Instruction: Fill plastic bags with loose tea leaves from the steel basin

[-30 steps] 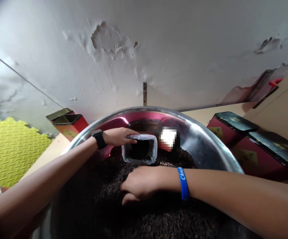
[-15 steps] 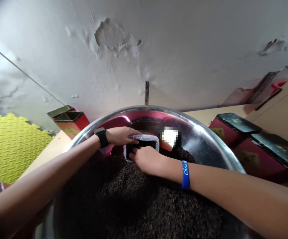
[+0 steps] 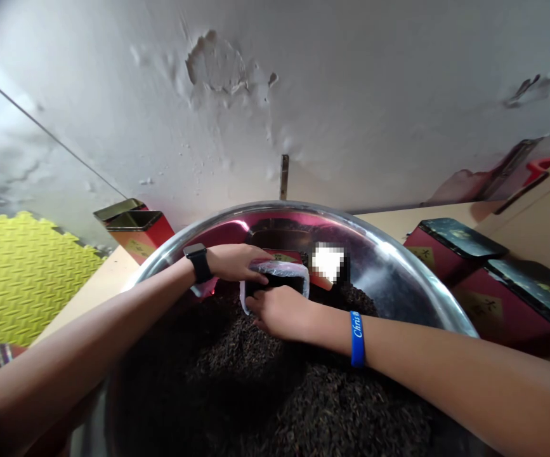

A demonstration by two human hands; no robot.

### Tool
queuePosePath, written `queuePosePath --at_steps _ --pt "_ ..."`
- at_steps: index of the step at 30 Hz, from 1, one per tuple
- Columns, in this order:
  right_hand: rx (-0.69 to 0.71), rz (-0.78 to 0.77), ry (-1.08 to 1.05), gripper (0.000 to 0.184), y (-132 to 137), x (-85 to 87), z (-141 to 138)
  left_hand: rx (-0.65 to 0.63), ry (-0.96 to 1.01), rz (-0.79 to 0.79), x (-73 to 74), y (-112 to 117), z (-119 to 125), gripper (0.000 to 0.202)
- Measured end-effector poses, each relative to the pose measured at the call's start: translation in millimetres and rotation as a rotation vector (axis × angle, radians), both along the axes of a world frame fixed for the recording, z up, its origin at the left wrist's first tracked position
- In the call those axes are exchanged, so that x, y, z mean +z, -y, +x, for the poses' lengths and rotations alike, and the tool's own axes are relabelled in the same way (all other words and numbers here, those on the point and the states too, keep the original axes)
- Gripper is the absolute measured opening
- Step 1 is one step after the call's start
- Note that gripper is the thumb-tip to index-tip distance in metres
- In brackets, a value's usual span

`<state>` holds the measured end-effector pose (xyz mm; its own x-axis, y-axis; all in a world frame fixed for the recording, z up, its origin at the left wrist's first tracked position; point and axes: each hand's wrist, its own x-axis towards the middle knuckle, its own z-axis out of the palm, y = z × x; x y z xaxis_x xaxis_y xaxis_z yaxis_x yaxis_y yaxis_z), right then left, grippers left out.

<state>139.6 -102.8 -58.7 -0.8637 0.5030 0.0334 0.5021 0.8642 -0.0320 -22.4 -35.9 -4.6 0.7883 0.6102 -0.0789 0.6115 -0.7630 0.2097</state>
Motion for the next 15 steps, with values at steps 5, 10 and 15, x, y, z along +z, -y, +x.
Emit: queuePosePath --at_steps 5,10,15 --pt "-0.008 0.007 -0.013 0.024 -0.3 -4.6 0.6 -0.007 0.003 -0.017 -0.9 -1.2 -1.1 0.058" --pt "0.004 0.020 -0.012 0.027 -1.7 -9.0 2.5 -0.027 0.011 -0.005 -2.0 -1.8 -1.4 0.058" --pt "-0.012 0.005 0.002 0.028 0.0 -6.4 3.2 -0.057 0.010 0.009 -0.6 -0.9 0.4 0.055"
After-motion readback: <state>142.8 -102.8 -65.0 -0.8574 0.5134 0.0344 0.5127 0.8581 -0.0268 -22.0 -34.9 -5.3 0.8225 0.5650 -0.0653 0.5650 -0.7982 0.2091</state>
